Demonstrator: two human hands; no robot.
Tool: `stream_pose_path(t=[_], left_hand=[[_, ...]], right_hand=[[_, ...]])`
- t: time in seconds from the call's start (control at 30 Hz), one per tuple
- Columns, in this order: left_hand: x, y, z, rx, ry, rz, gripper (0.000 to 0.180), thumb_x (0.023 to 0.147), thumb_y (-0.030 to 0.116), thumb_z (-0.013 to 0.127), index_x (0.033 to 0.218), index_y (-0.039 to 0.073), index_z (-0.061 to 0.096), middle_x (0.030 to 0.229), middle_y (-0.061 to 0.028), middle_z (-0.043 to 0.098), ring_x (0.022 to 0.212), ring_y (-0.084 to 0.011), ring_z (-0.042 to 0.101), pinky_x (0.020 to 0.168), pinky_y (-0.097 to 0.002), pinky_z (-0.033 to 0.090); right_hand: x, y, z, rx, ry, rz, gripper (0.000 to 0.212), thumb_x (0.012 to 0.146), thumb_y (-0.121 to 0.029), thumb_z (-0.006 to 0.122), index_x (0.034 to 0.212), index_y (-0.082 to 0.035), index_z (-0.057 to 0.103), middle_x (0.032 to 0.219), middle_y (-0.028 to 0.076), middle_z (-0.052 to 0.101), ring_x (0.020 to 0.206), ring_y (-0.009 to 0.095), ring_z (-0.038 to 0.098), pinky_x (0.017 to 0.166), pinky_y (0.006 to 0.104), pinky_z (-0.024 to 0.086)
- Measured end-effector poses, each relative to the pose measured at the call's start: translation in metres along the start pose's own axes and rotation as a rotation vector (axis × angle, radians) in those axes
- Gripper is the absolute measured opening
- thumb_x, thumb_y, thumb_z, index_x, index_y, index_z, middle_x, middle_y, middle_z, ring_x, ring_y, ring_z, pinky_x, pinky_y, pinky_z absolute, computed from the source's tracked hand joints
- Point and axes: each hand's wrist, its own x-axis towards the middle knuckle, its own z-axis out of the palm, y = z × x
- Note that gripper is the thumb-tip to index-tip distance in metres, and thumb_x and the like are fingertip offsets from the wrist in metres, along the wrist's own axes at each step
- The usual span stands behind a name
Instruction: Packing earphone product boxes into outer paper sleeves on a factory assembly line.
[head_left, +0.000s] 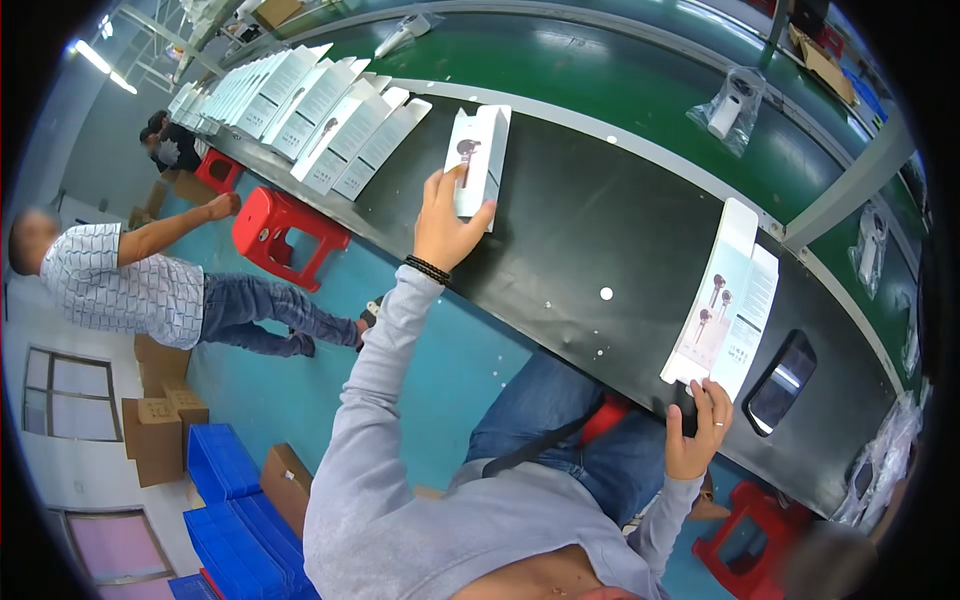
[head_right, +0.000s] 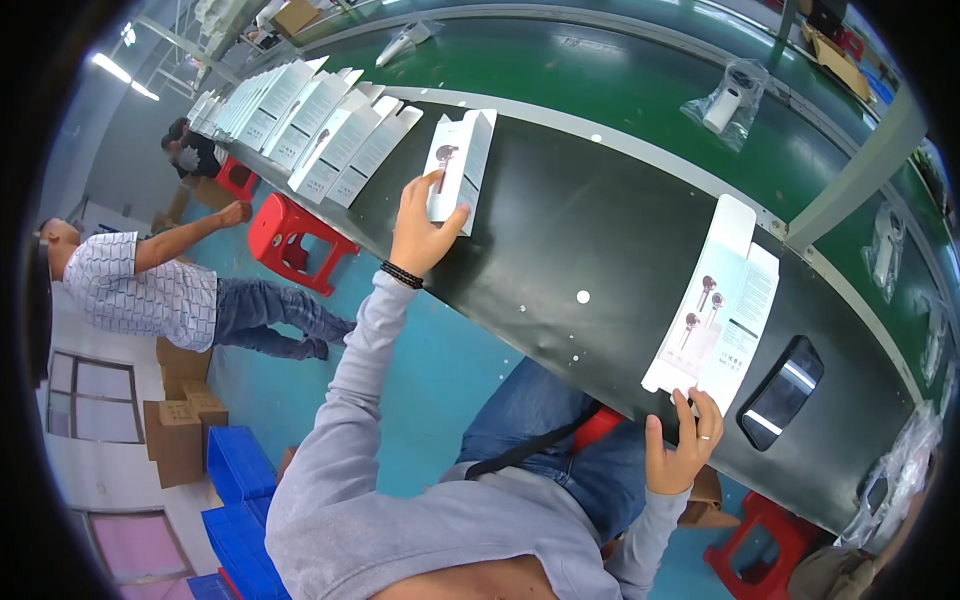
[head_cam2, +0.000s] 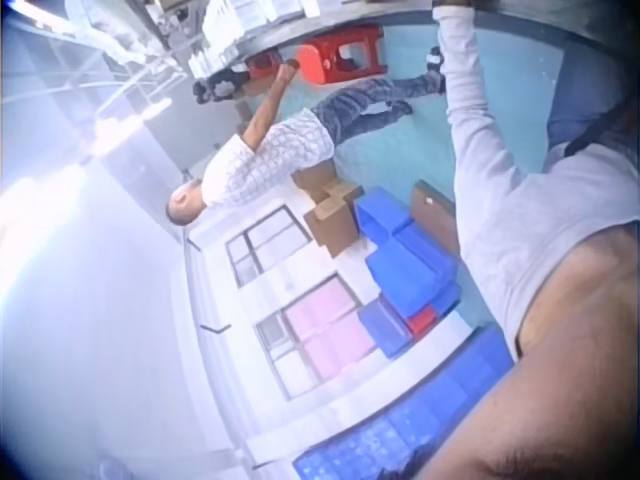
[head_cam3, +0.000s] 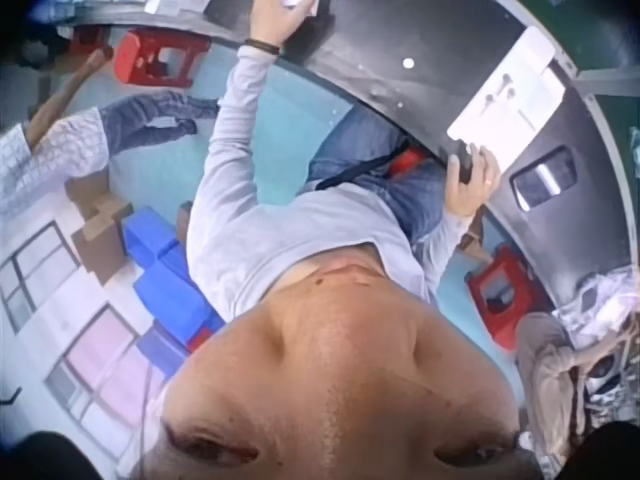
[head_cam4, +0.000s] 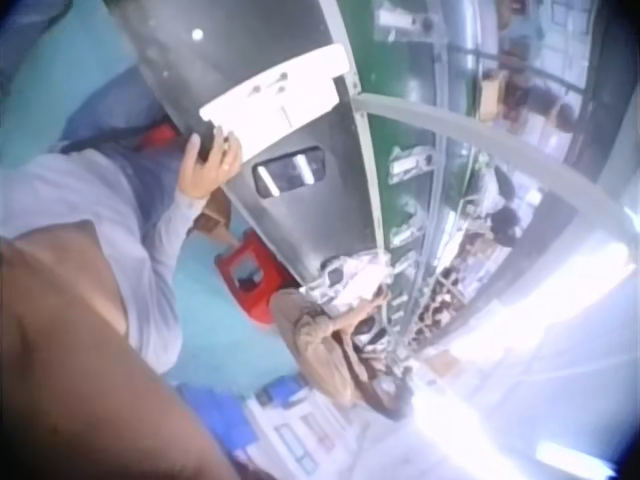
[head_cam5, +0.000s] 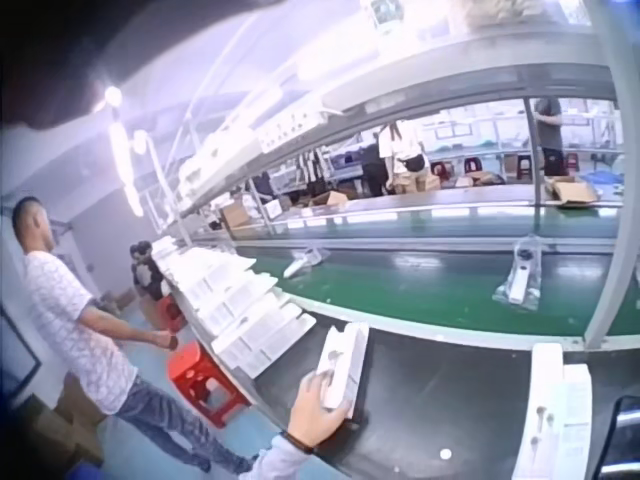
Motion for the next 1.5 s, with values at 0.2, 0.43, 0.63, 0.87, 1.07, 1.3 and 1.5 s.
stream_pose_path(t=[0.2, 0.43, 0.63, 0.87, 1.07, 1.3, 1.5], left_hand=[[0.023, -0.004, -0.087, 0.205, 0.209, 0.356, 0.055, 0.064, 0.017, 0.074, 0.111, 0.002, 0.051, 0.106, -0.0127, 0.049, 0.097, -0.0259, 0.05, 0.083, -0.035, 0.042], [0.12, -0.081, -0.228, -0.021, 0.48, 0.327, 0.051, 0.076, 0.008, 0.07, 0.119, 0.0, 0.044, 0.112, -0.0089, 0.049, 0.109, -0.0168, 0.048, 0.089, -0.0264, 0.042], [0.16, -0.167, -0.246, 0.468, 0.476, 0.268, 0.064, 0.076, 0.028, 0.07, 0.125, -0.001, 0.04, 0.124, -0.0217, 0.043, 0.116, -0.031, 0.042, 0.099, -0.0366, 0.031], [0.105, -0.167, -0.17, 0.14, 0.902, -0.013, 0.087, 0.077, 0.028, 0.068, 0.136, -0.005, 0.013, 0.141, -0.0243, 0.018, 0.131, -0.0346, 0.017, 0.107, -0.0414, 0.014], [0.101, -0.196, -0.124, -0.121, 0.712, -0.168, 0.088, 0.08, 0.02, 0.062, 0.139, -0.006, 0.002, 0.146, -0.0232, 0.006, 0.137, -0.0307, 0.005, 0.11, -0.0364, 0.008], [0.101, -0.197, -0.116, 0.109, 0.784, -0.139, 0.09, 0.076, 0.023, 0.067, 0.136, -0.011, 0.008, 0.14, -0.0295, 0.017, 0.133, -0.0361, 0.015, 0.109, -0.0373, 0.011], [0.02, -0.055, -0.067, -0.263, 0.411, 0.097, 0.089, 0.078, 0.018, 0.066, 0.14, 0.001, 0.005, 0.144, -0.0206, 0.012, 0.135, -0.0304, 0.015, 0.109, -0.0409, 0.013]], right_hand=[[-0.001, 0.0, 0.0, -0.015, -0.007, 0.006, 0.036, 0.071, -0.009, 0.066, 0.105, -0.002, 0.06, 0.117, 0.013, 0.051, 0.111, 0.032, 0.044, 0.095, 0.0415, 0.033], [0.0, -0.009, 0.004, -0.137, -0.001, 0.003, 0.046, 0.067, -0.011, 0.068, 0.111, -0.004, 0.059, 0.125, 0.014, 0.046, 0.115, 0.034, 0.04, 0.098, 0.0435, 0.029], [0.001, -0.011, 0.01, -0.282, -0.032, -0.016, 0.052, 0.065, -0.016, 0.07, 0.115, -0.008, 0.058, 0.131, 0.014, 0.042, 0.118, 0.035, 0.036, 0.099, 0.0454, 0.026], [0.005, -0.017, 0.008, -0.28, -0.03, -0.026, 0.049, 0.066, -0.016, 0.07, 0.113, -0.008, 0.059, 0.13, 0.014, 0.043, 0.117, 0.035, 0.037, 0.098, 0.0452, 0.027], [0.005, -0.021, 0.006, -0.26, -0.039, -0.019, 0.048, 0.067, -0.016, 0.07, 0.113, -0.008, 0.059, 0.127, 0.015, 0.045, 0.115, 0.035, 0.038, 0.097, 0.0445, 0.028], [0.016, -0.029, -0.006, -0.307, -0.1, -0.072, 0.046, 0.066, -0.019, 0.072, 0.109, -0.008, 0.062, 0.101, 0.013, 0.051, 0.092, 0.031, 0.047, 0.079, 0.0402, 0.036], [0.018, -0.029, -0.027, -0.173, -0.039, -0.369, 0.022, 0.068, -0.01, 0.066, 0.089, -0.002, 0.063, 0.078, 0.01, 0.054, 0.074, 0.029, 0.052, 0.065, 0.0377, 0.042]])
